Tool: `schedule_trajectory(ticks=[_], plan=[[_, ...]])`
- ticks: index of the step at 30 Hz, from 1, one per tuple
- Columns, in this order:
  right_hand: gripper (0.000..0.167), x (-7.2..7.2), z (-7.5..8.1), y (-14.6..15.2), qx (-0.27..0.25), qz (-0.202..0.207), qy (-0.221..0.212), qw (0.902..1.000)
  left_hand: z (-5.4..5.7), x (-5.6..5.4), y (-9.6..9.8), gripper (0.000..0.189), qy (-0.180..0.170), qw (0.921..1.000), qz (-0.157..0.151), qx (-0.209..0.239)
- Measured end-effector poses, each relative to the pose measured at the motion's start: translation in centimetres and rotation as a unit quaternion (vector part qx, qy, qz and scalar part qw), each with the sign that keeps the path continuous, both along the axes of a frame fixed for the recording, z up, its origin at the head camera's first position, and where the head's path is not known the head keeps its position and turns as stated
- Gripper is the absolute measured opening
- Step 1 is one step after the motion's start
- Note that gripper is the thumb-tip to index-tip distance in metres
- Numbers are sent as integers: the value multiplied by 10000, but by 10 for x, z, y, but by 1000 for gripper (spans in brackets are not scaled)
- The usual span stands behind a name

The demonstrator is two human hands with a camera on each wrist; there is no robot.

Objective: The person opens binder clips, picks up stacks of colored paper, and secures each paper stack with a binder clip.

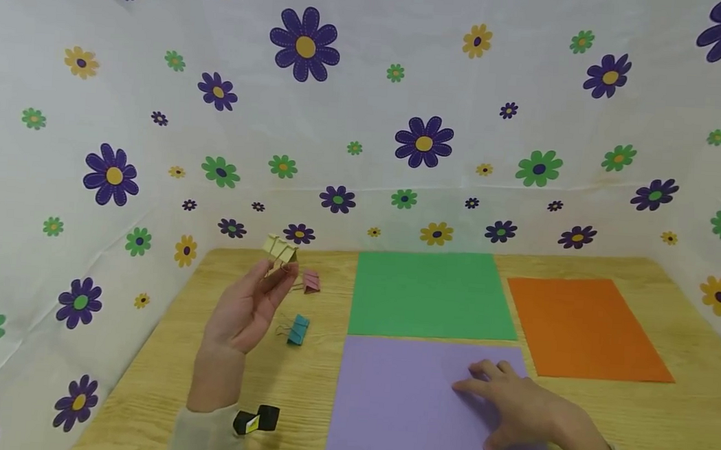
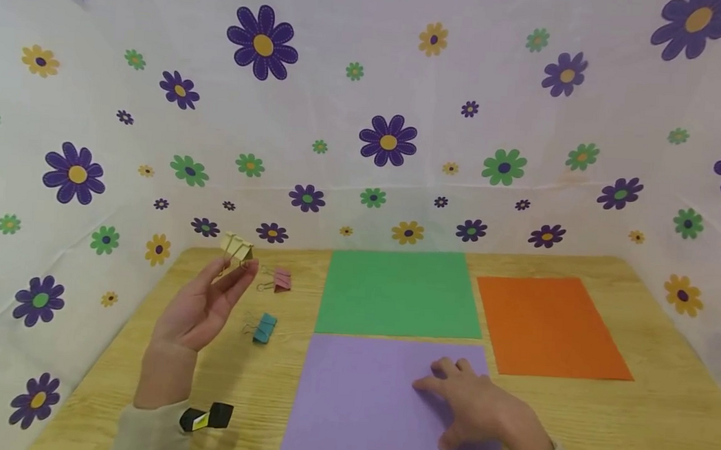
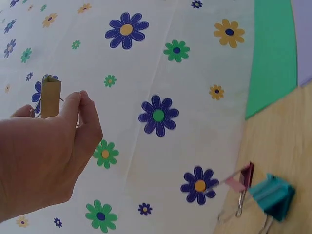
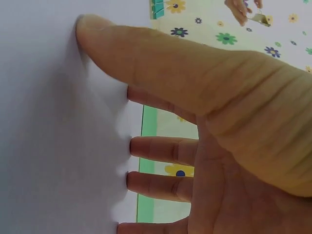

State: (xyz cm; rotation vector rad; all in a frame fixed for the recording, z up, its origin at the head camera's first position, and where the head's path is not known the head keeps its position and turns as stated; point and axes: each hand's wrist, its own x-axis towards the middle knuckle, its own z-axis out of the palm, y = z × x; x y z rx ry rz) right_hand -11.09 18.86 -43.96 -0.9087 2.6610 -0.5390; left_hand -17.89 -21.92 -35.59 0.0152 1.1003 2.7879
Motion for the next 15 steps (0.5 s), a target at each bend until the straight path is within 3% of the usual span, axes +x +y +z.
schedule_trajectory(ticks=[5, 11, 15], plan=[[77, -3, 0, -2, 20, 93, 154, 9998, 5, -3, 9, 22, 144, 9998, 13, 97], [77, -2, -4, -2, 16, 137, 229, 9996, 7, -1, 12, 19, 76, 9987, -4, -504], [76, -2, -4, 1, 23, 88, 187, 9998, 9, 0, 13, 23, 63, 9977, -77, -670]])
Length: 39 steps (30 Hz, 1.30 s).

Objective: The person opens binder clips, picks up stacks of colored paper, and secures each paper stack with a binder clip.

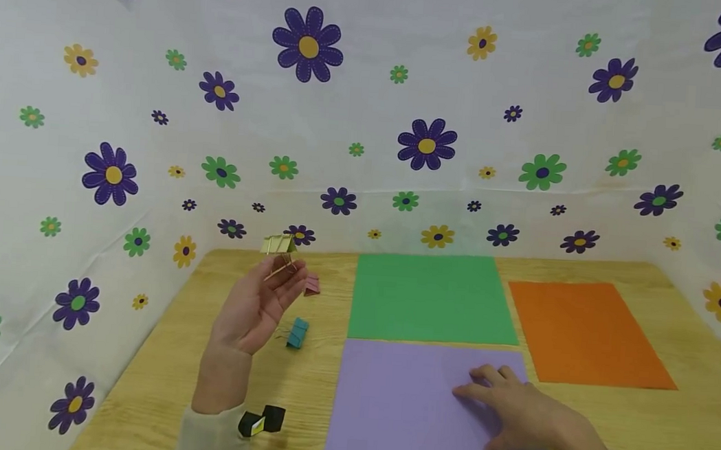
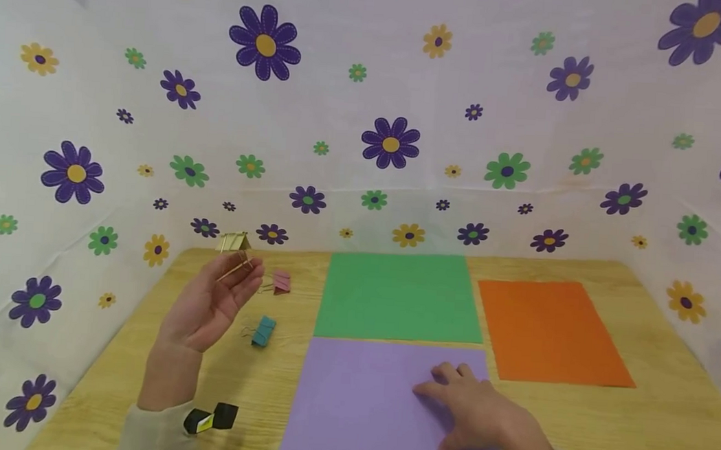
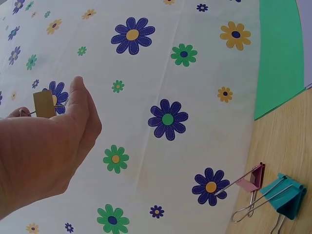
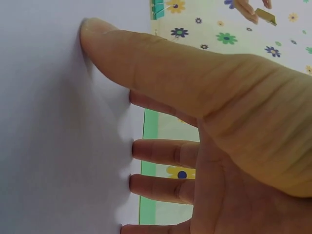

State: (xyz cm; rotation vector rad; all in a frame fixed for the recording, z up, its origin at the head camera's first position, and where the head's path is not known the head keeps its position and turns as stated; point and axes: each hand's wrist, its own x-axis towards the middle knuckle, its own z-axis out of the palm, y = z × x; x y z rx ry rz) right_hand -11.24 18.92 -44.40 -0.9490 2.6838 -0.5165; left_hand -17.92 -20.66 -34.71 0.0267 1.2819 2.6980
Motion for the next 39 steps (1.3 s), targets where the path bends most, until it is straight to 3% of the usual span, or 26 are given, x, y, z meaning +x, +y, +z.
schedule_trajectory(ticks=[5, 11, 18, 24, 32, 39], plan=[[76, 1, 0, 1, -47, -155, -81, 9998, 2, 3, 1, 25, 142, 9998, -102, -107], [76, 0, -1, 1, -26, -165, -103, 9998, -2, 3, 0, 26, 133, 9997, -185, 110], [77, -2, -1, 3, -137, -11, 34, 9999, -2, 3, -1, 27, 26, 9996, 91, -272], [71, -5, -2, 4, -227, 54, 96, 9997, -1, 4, -3, 28, -43, 9988, 153, -460], [48, -16, -4, 12, -618, -717, 483, 9943, -1, 4, -6, 28, -37, 9986, 117, -515], [51, -21, -4, 23, -555, -1407, 340, 9879, -1, 4, -6, 30, -70, 9982, 107, -583]])
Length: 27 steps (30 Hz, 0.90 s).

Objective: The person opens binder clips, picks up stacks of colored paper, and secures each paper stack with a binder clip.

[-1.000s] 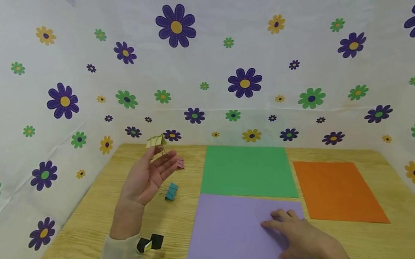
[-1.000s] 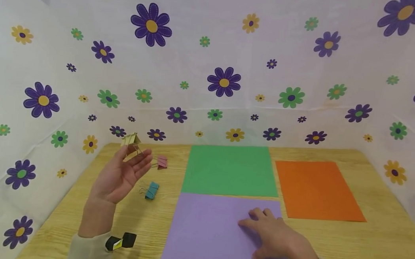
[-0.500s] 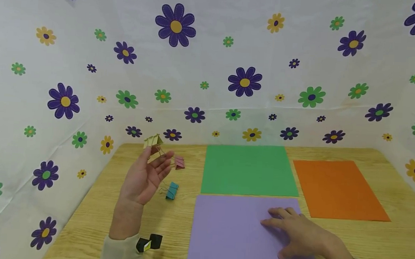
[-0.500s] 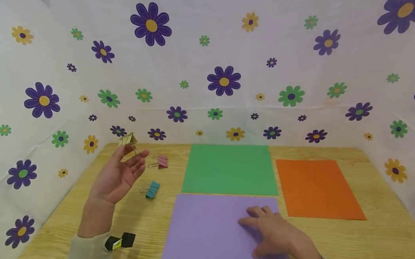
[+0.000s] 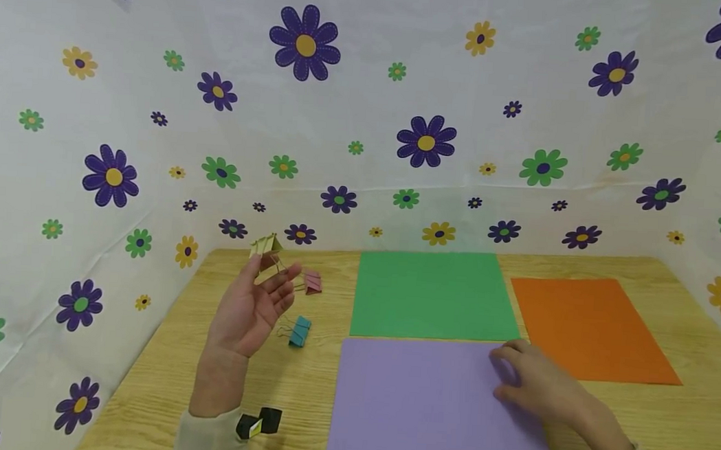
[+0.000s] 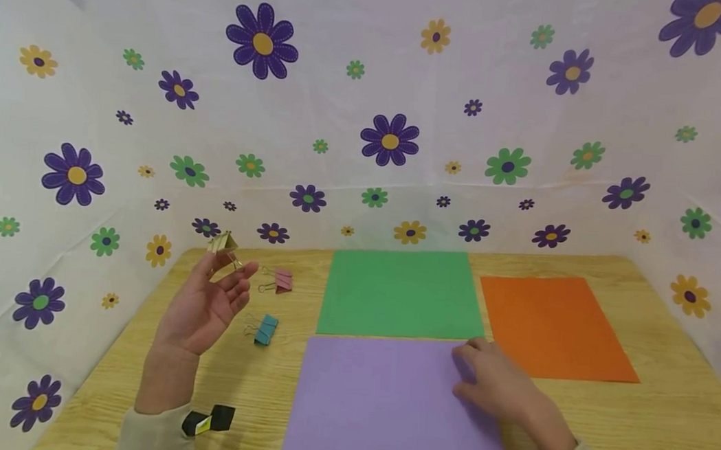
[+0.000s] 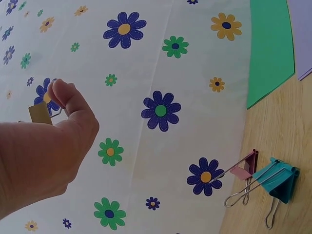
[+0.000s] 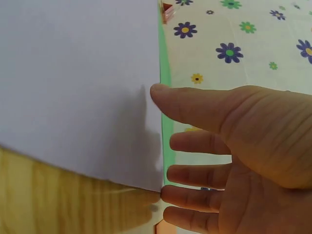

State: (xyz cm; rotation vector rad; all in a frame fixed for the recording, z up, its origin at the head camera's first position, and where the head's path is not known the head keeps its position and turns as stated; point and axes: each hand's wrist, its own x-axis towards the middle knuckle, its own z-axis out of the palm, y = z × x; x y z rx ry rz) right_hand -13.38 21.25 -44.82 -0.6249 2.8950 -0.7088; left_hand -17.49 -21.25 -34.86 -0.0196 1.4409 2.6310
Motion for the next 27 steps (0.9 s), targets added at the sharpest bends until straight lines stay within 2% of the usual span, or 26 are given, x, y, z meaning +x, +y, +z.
schedule_trajectory(ticks=[9, 19, 27], plan=[[67, -3, -7, 1, 139, -237, 336, 9991, -3, -1, 0, 32, 67, 9999, -59, 73], [80, -1, -7, -3, 216, -541, 312, 9978, -4, -1, 0, 30, 238, 9997, -89, 11], [86, 0, -9, -3, 369, -665, 498, 9959, -5, -1, -1, 31, 320, 9993, -168, 3]])
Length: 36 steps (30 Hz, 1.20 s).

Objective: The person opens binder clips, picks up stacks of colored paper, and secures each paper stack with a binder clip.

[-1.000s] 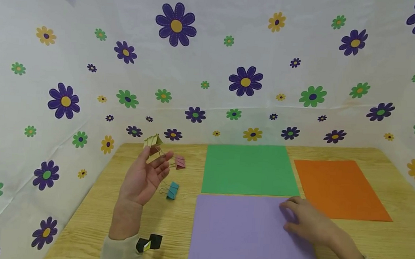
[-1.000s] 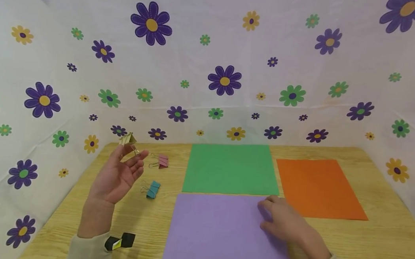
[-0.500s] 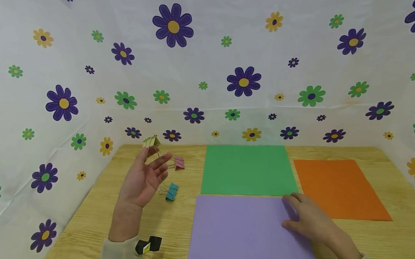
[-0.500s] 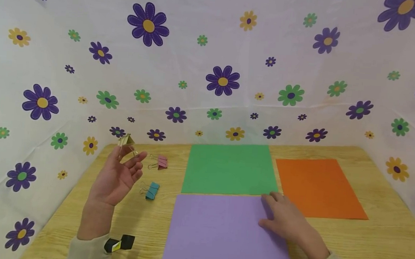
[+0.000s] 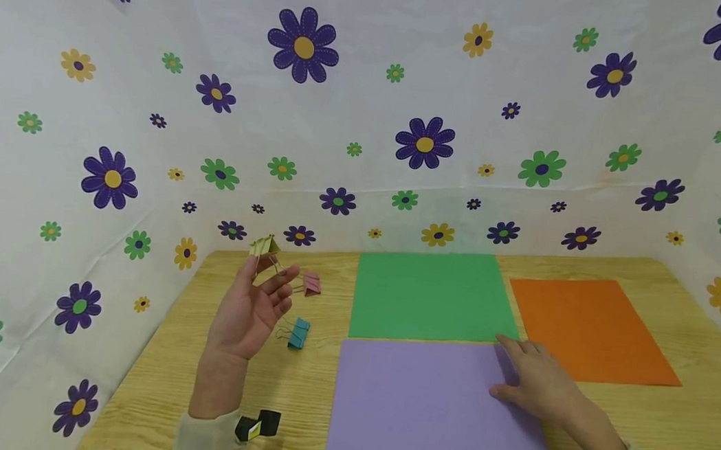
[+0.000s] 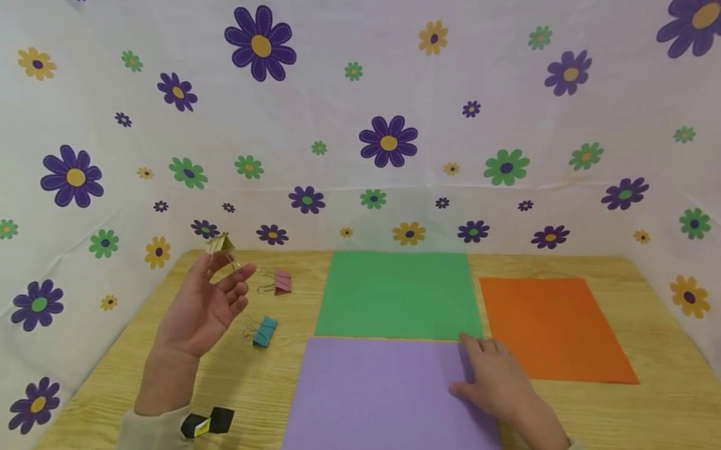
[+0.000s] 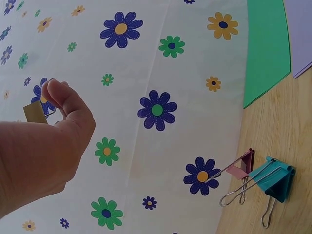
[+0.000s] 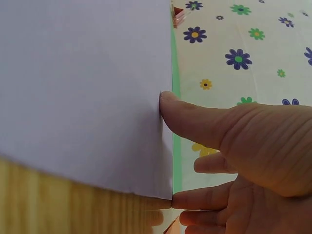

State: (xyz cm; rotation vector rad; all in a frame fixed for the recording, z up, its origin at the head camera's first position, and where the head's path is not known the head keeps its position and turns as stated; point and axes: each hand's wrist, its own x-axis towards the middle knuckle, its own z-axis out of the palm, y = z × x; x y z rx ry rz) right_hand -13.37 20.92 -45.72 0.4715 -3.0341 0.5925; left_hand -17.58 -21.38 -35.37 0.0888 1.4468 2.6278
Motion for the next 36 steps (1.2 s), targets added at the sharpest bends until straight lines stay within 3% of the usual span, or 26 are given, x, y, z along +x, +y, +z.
schedule_trajectory(ticks=[24, 36], plan=[[83, 8, 1, -11, 232, -177, 381, 9988, -2, 0, 2, 30, -138, 9998, 61, -153], [85, 7, 0, -10, 221, -246, 591, 9977, -2, 0, 0, 32, 19, 10000, 6, -83]])
